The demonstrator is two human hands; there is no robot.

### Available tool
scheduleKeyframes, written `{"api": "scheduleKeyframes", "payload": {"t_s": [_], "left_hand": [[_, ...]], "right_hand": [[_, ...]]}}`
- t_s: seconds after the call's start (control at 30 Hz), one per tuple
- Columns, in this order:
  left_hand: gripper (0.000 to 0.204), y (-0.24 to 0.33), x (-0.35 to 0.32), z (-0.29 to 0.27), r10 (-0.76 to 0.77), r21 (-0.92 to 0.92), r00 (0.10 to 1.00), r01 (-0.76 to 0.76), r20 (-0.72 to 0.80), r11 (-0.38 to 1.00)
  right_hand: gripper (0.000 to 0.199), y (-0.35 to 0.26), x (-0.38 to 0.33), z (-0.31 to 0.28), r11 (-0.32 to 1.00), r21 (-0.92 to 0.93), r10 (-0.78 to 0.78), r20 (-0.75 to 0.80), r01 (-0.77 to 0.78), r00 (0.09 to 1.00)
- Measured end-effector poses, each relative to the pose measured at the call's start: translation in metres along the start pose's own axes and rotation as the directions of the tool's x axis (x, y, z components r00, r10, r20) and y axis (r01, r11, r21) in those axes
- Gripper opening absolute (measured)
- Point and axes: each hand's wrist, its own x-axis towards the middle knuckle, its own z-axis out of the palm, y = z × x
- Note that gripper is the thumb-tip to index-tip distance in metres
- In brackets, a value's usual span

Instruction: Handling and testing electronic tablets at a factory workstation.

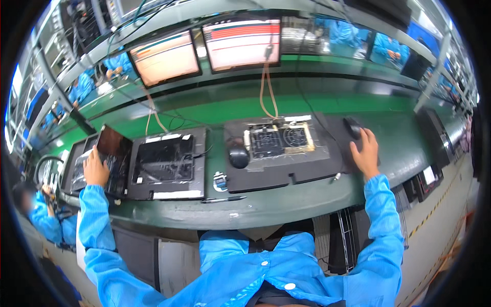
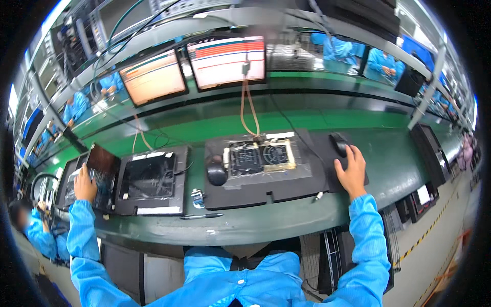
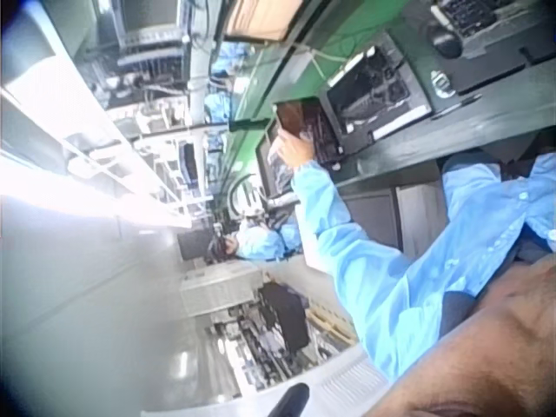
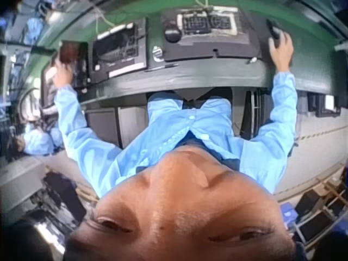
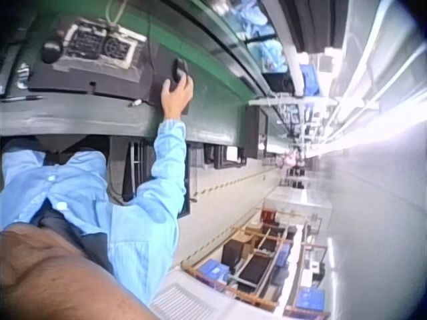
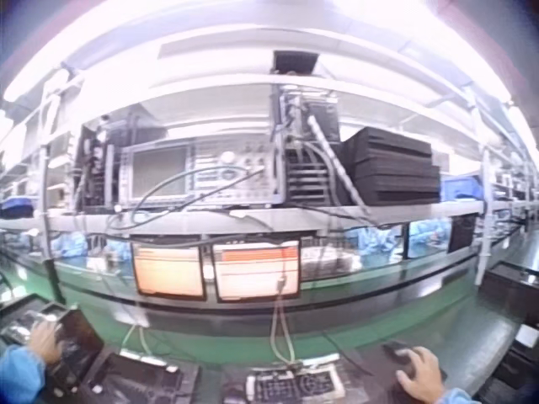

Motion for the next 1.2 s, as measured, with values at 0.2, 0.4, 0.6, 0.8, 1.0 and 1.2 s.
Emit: {"api": "scheduleKeyframes", "payload": {"t_s": [0.2,0.4,0.6,0.8,1.0,1.2], "left_hand": [[0.07,0.036,-0.028,-0.01,0.246,0.031,0.896,-0.253,-0.371,0.967],[0.044,0.127,-0.113,-0.021,0.038,-0.51,0.903,-0.276,-0.428,0.815],[0.035,0.272,-0.223,-0.075,0.097,-0.826,0.919,-0.387,-0.382,0.409],[0.032,0.363,-0.242,-0.107,0.435,-0.886,0.816,-0.456,-0.381,0.079],[0.031,0.388,-0.245,-0.105,0.476,-0.835,0.735,-0.55,-0.482,0.005],[0.032,0.385,-0.245,-0.107,0.493,-0.802,0.717,-0.594,-0.493,0.064]], "right_hand": [[0.057,0.013,0.017,0.023,0.997,-0.072,-0.018,0.002,0.018,1.0],[0.05,0.02,0.016,0.037,0.994,-0.111,-0.016,-0.009,0.015,1.0],[0.053,0.02,0.016,0.039,0.996,-0.089,0.02,0.043,-0.016,0.999],[0.072,0.022,0.027,0.038,0.987,-0.154,-0.04,0.019,0.043,0.999],[0.062,0.04,0.052,0.055,0.996,-0.085,-0.007,0.024,0.009,1.0],[0.057,0.034,0.069,0.065,0.994,-0.086,-0.054,0.086,0.062,0.995]]}}
